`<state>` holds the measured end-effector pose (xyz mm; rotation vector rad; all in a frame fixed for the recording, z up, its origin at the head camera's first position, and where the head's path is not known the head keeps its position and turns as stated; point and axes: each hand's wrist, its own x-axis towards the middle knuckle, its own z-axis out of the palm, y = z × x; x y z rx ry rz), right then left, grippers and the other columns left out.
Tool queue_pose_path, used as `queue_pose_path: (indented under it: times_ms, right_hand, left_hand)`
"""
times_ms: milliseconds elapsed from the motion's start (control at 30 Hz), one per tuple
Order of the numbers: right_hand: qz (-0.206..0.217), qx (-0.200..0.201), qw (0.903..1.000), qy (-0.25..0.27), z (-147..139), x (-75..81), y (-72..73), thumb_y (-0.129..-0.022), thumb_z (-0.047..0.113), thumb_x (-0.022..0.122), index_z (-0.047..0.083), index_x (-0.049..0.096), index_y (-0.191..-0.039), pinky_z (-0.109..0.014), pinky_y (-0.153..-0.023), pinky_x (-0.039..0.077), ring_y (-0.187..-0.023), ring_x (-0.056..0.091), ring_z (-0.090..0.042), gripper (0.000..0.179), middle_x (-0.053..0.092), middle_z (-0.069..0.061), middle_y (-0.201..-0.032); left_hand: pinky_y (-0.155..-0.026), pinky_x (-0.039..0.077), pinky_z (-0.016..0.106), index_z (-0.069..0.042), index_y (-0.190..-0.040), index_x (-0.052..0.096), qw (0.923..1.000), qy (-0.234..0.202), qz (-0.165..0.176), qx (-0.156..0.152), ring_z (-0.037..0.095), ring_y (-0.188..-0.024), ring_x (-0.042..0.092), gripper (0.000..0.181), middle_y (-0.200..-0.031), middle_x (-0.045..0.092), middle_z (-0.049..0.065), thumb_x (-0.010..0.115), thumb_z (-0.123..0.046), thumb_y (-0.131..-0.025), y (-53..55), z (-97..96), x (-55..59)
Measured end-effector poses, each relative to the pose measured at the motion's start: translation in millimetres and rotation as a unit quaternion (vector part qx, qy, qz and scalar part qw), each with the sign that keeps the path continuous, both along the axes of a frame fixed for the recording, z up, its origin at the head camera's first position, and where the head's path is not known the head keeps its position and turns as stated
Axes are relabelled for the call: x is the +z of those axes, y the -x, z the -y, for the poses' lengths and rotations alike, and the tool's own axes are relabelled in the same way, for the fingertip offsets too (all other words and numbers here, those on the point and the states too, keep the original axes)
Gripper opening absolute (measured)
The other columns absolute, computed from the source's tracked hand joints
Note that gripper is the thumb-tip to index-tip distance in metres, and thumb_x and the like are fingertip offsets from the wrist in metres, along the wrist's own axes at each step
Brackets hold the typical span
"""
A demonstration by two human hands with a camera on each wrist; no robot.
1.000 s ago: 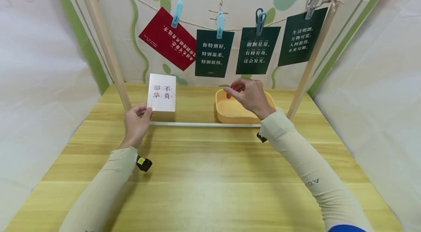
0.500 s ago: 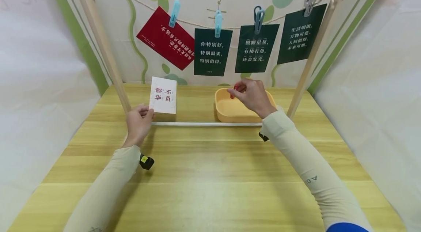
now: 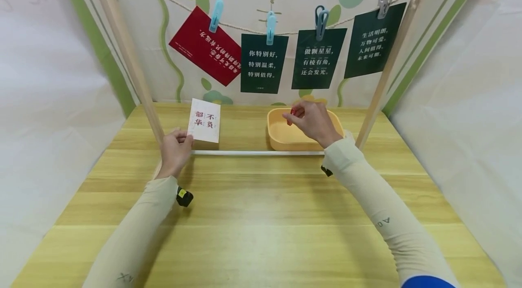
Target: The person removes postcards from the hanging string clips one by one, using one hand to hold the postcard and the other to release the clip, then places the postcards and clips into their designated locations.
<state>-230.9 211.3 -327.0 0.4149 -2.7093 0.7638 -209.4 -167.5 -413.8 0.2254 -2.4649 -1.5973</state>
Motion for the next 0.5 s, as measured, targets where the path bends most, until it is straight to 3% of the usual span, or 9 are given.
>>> queue_pose_path:
  times_ms: [333,500]
  right_hand:
    - [0.029,-0.020,0.9993,-0.014,-1.2,-4.4,1.3,-0.097,0.040,0.078,0.007,0.075,-0.104,-0.040,-0.079,0.062,-0.084,0.073,-0.021,0.034,0.078,-0.007,-0.092]
    - [0.042,-0.029,0.9985,-0.018,-2.4,-7.4,2.4,-0.097,0.041,0.078,0.006,0.075,-0.107,-0.041,-0.082,0.062,-0.087,0.073,-0.023,0.036,0.078,-0.008,-0.095]
  left_hand:
    - [-0.059,0.046,0.016,0.009,-0.112,0.072,0.9990,0.045,0.006,-0.002,0.012,-0.074,0.058,0.024,-0.103,0.072,0.025,0.055,-0.007,-0.106,4.6,0.9,-5.4]
    - [-0.065,0.046,0.019,0.008,-0.114,0.073,0.9969,0.079,0.004,0.001,0.018,-0.078,0.062,0.026,-0.103,0.073,0.023,0.055,-0.008,-0.106,6.1,1.4,-6.9]
